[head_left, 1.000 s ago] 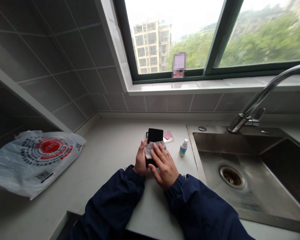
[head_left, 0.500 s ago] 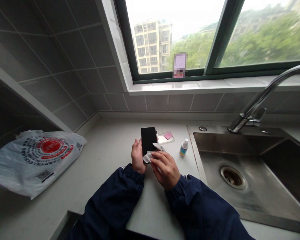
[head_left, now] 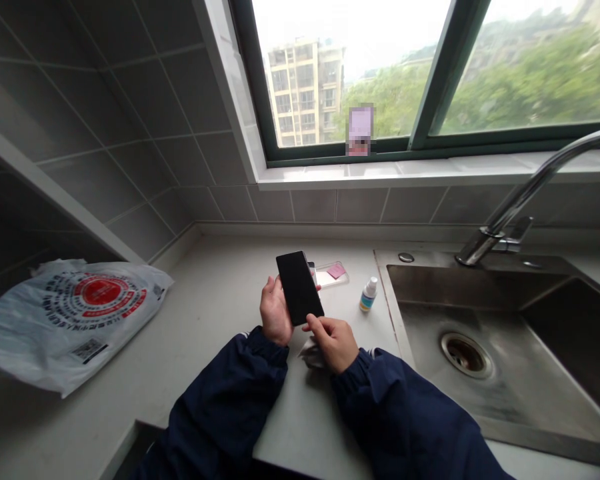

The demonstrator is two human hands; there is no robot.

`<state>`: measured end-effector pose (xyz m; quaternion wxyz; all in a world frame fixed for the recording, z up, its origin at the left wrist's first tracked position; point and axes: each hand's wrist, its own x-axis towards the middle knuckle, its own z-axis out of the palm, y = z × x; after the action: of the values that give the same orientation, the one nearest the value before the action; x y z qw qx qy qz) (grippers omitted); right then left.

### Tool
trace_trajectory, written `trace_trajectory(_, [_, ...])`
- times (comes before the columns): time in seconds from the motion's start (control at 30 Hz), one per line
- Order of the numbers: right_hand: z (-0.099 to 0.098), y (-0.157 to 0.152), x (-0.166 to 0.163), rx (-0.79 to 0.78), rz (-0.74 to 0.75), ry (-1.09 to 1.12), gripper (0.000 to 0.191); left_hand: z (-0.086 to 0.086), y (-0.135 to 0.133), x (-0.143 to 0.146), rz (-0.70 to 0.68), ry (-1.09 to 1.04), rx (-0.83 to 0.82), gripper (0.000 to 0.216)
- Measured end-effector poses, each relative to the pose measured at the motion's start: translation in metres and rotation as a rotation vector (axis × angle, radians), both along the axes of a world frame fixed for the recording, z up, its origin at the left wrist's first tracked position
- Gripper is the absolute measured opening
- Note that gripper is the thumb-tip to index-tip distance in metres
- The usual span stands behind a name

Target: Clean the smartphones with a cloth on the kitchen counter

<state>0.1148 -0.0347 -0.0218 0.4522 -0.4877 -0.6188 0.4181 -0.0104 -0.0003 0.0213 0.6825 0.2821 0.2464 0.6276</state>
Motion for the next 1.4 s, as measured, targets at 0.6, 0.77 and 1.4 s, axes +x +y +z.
trace_trajectory(0.6, [-0.012, 0.012, 0.0, -0.394, -0.044, 0.503, 0.06, -0.006, 0.006, -0.004, -0.031, 0.161, -0.061, 0.065])
trace_trajectory(0.77, [-0.019, 0.02, 0.004, -0.408, -0.132, 0.56, 0.058, -0.015, 0.011, -0.007, 0.183, 0.509, -0.083, 0.061])
trace_trajectory(1.4, [-0.026, 0.037, 0.017, -0.522, -0.306, 0.574, 0.047, -0.046, 0.021, -0.021, 0.393, 0.992, 0.044, 0.076])
